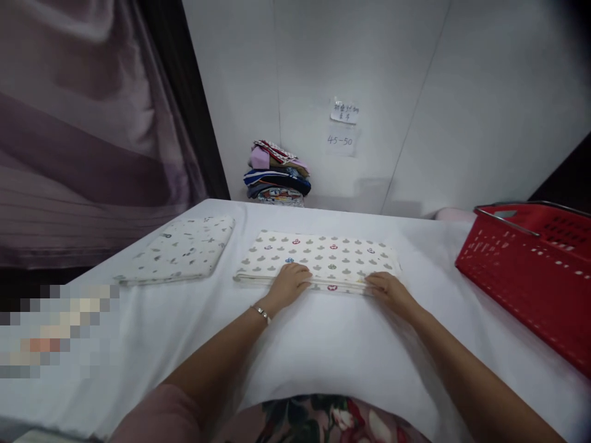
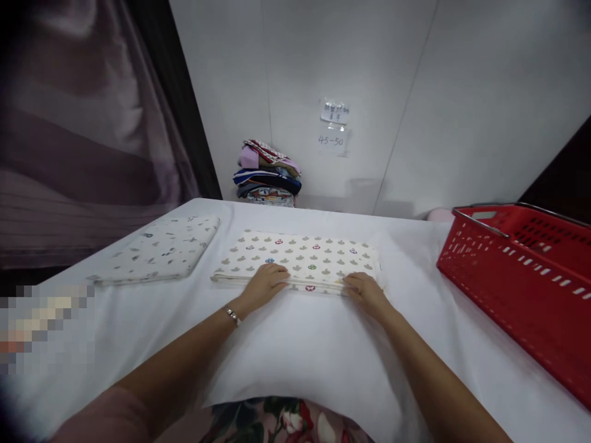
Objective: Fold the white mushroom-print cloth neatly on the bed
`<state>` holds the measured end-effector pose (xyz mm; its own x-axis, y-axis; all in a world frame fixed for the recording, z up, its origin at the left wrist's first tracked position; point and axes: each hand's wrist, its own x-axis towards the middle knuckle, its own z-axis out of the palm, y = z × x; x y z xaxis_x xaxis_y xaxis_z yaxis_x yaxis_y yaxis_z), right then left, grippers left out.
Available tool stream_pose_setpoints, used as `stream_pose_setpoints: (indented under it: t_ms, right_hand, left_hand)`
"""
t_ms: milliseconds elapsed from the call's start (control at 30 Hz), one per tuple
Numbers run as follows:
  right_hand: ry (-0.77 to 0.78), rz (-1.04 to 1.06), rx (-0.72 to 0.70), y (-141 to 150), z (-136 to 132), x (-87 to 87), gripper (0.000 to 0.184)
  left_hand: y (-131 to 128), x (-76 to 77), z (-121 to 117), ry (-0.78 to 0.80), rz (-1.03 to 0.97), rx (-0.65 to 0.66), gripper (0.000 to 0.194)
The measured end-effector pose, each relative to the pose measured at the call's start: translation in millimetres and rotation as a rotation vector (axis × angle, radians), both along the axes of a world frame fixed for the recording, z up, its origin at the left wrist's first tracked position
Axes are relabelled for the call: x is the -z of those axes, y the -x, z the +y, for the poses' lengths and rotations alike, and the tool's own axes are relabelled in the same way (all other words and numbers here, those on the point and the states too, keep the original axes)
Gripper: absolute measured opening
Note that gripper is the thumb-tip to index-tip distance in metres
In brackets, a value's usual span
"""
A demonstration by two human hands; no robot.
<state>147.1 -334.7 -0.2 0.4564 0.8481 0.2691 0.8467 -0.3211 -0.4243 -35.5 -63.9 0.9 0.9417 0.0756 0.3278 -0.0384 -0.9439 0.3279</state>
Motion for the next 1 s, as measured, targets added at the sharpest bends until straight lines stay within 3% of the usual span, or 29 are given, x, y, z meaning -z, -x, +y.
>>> stream_pose_setpoints:
  t_ms: [167,467,800,1000]
  right_hand:
    - [-0.025,-0.048,-0.042,5,17,3.6,0.026]
    - [0.015,-0.075,-0.052,5,28,9.0,0.028]
    - [-0.018,-0.176,-0.017,10,25,16.4,0.034]
    - [-0.017,-0.167,-0.033,12,24,12.4,0.032]
  left_hand:
    - [-13,6.7,-7,0.092,0.002,-0.011,0.023]
    - [-12,7.0,-7,0.24,0.022,-0.062,0.026]
    - [-15,11.1,-3,0.035,0.055,0.005,0.023]
    - [-18,15.4,-1,0.035,-0.011,0.001,0.021]
